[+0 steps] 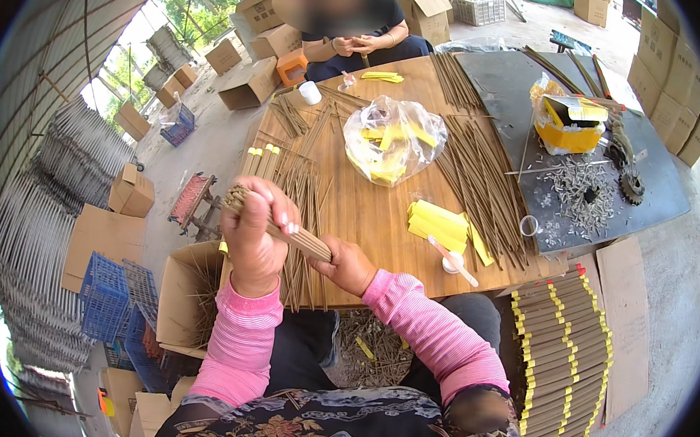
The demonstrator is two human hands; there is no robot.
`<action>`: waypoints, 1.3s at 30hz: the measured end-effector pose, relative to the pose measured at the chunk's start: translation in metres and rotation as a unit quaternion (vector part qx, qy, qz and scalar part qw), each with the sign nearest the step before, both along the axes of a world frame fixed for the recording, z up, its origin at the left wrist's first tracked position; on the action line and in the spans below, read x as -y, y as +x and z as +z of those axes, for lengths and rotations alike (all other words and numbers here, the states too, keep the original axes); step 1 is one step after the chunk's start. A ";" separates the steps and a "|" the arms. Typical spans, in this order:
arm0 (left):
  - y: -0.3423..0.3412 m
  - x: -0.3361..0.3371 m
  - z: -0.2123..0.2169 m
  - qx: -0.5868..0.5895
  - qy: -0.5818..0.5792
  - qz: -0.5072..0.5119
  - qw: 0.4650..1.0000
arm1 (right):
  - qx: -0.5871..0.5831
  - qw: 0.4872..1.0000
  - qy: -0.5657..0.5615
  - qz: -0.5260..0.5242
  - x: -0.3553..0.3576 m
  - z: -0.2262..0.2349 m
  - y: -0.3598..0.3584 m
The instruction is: The person gathers thin wooden sticks from a cardboard box, aligns them into bundles, and secures them with yellow tape. They repeat this process, placing finished bundles on the table and floor.
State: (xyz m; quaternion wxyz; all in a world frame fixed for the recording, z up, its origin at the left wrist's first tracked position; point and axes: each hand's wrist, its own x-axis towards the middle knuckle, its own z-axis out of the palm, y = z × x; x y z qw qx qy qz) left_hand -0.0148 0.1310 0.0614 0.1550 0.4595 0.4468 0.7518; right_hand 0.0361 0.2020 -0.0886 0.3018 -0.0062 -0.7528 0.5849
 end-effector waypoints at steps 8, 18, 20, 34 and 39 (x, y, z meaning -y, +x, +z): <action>0.000 -0.002 0.018 0.041 -0.014 -0.003 0.999 | 0.004 1.000 -0.007 0.004 -0.001 0.003 0.004; -0.005 -0.003 0.013 0.025 0.020 0.010 0.999 | 0.000 1.000 0.004 0.015 -0.002 0.005 0.003; -0.005 -0.004 0.011 -0.008 0.032 0.005 0.999 | 0.009 1.000 0.002 0.018 -0.001 0.006 0.003; -0.008 -0.001 0.020 0.027 -0.023 -0.007 0.999 | 0.005 1.000 0.007 0.018 -0.001 0.005 0.002; -0.006 -0.002 0.013 -0.018 0.035 -0.033 0.999 | -0.012 1.000 0.013 0.010 -0.001 0.006 0.002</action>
